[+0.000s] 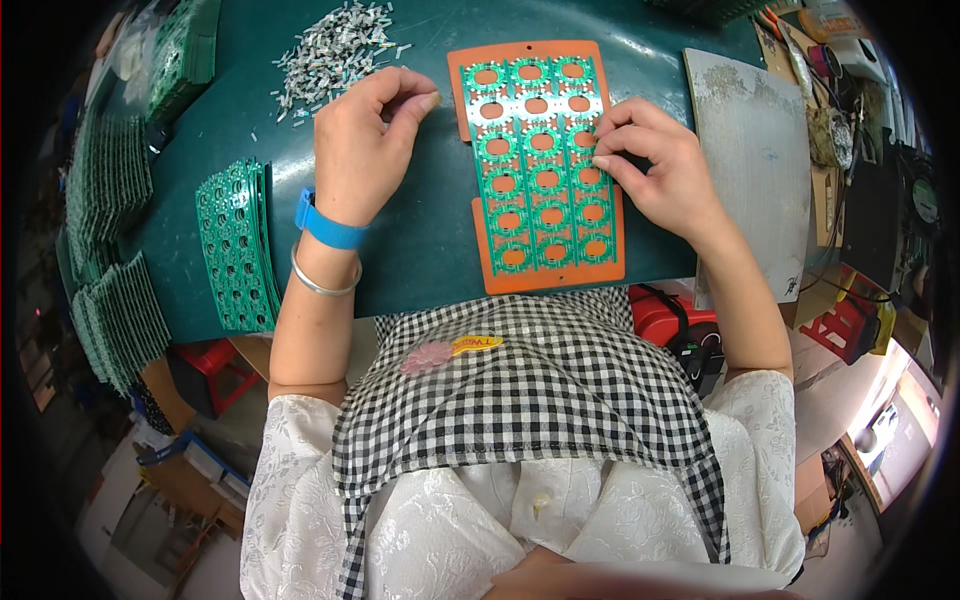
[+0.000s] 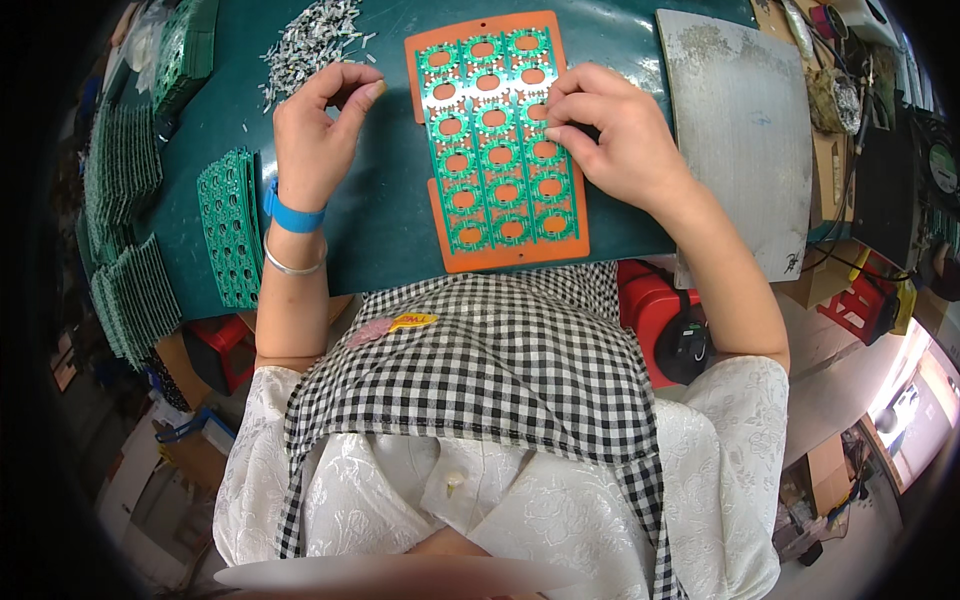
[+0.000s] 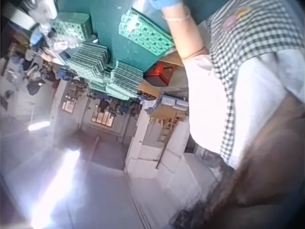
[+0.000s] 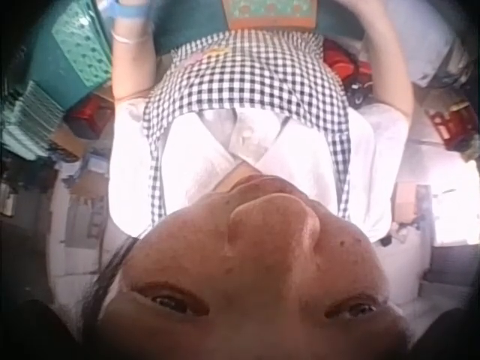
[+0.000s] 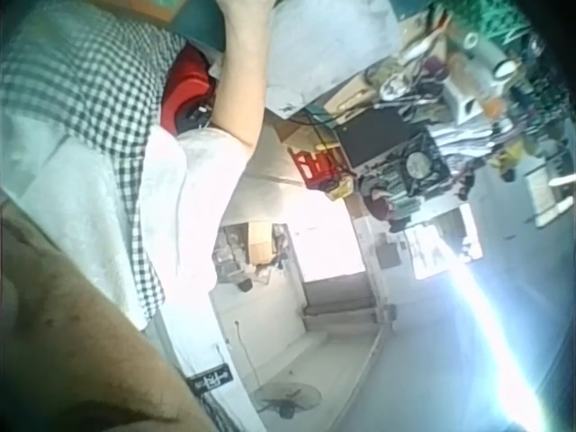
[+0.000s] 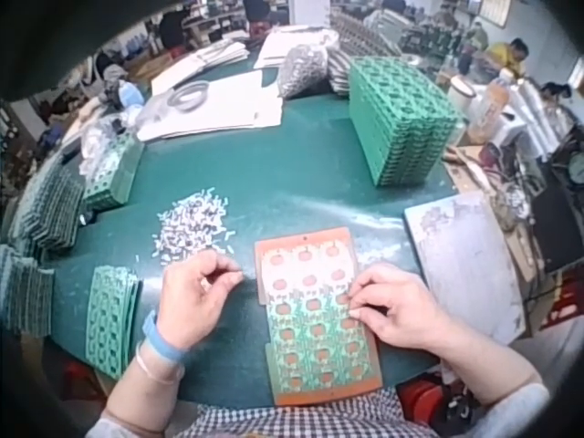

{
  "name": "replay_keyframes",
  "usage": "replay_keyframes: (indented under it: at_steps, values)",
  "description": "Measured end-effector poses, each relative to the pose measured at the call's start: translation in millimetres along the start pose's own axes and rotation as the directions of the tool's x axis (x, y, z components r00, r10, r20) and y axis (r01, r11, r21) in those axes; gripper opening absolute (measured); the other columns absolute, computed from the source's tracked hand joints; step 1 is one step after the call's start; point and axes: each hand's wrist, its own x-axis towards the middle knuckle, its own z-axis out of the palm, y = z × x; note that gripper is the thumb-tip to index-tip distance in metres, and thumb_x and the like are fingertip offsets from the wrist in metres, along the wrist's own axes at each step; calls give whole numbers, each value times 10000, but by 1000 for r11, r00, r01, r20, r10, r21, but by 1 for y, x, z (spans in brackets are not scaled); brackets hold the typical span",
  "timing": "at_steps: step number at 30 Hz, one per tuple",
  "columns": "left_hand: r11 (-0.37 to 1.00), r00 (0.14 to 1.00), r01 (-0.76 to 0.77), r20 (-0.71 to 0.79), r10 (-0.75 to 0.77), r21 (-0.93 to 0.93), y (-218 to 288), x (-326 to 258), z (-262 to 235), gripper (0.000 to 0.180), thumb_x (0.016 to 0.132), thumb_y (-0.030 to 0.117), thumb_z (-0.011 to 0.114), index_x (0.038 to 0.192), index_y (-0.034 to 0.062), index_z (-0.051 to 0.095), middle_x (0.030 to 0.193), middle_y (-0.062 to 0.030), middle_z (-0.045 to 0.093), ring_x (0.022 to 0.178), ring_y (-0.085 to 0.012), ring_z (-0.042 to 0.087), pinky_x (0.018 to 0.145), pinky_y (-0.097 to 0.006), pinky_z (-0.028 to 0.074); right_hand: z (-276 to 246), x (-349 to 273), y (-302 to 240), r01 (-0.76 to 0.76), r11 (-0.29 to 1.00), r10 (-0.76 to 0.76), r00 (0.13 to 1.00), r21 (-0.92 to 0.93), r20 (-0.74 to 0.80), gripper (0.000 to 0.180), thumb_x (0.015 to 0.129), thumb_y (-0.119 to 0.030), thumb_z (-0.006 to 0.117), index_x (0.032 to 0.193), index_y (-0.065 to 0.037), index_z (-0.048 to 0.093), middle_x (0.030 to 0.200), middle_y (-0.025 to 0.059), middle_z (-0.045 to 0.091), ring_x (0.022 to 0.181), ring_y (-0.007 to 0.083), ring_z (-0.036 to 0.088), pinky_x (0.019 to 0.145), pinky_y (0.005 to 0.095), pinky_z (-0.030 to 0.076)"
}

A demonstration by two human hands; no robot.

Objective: The person places a circuit board into an orange jig, inserts small metal components into the board slots by hand, and covers the assembly with a metal plate.

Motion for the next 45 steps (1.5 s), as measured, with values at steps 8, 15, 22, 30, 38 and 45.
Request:
replay_keyframes:
  at_steps: [8,15,22,30,38,45]
  values:
    - [776,949,303,251,-192,-553,20,-14,5,104,866,35,728,948,-15,689,844,-53,720,746,-110,681,669,-231,539,-4,5,-7,168,978,-160,985,-127,72,172,694,-23,786,829,-28,679,923,50,639,894,249,621,748,342,529]
    - [221,849,525,487,-203,-822,41,-28,20,205,887,13,705,1078,-26,640,927,-93,719,805,-127,679,721,-241,554,9,22,-57,306,951,-309,941,-41,-139,255,658,-58,817,871,-54,677,894,69,631,811,260,636,687,344,528]
    - [98,835,527,493,-242,-844,53,-44,31,216,914,26,676,1121,-22,640,966,-80,715,853,-120,671,777,-239,541,17,23,-65,388,913,-408,882,-126,-236,224,640,-30,812,810,-29,665,836,76,642,726,248,630,624,341,518]
    - [886,978,203,130,-163,-417,21,-30,16,76,867,52,698,928,13,722,874,-56,727,794,-123,684,714,-270,547,-7,6,-43,82,992,-74,994,95,-85,119,753,8,752,825,4,657,911,84,654,819,217,649,726,291,520]
    - [950,998,-27,-40,42,311,-74,1,-6,123,756,191,793,781,109,705,793,-28,651,790,-247,592,714,-393,469,-4,-18,-19,-116,990,113,993,77,46,98,800,-14,729,860,3,654,981,80,648,889,243,645,770,335,524]
    - [935,1000,-5,7,3,355,-69,3,-4,141,793,199,769,779,85,686,794,-51,639,827,-269,598,720,-404,457,-2,-24,-19,-38,999,39,998,-21,45,108,763,-8,738,812,-7,641,969,70,623,932,264,625,790,352,512]
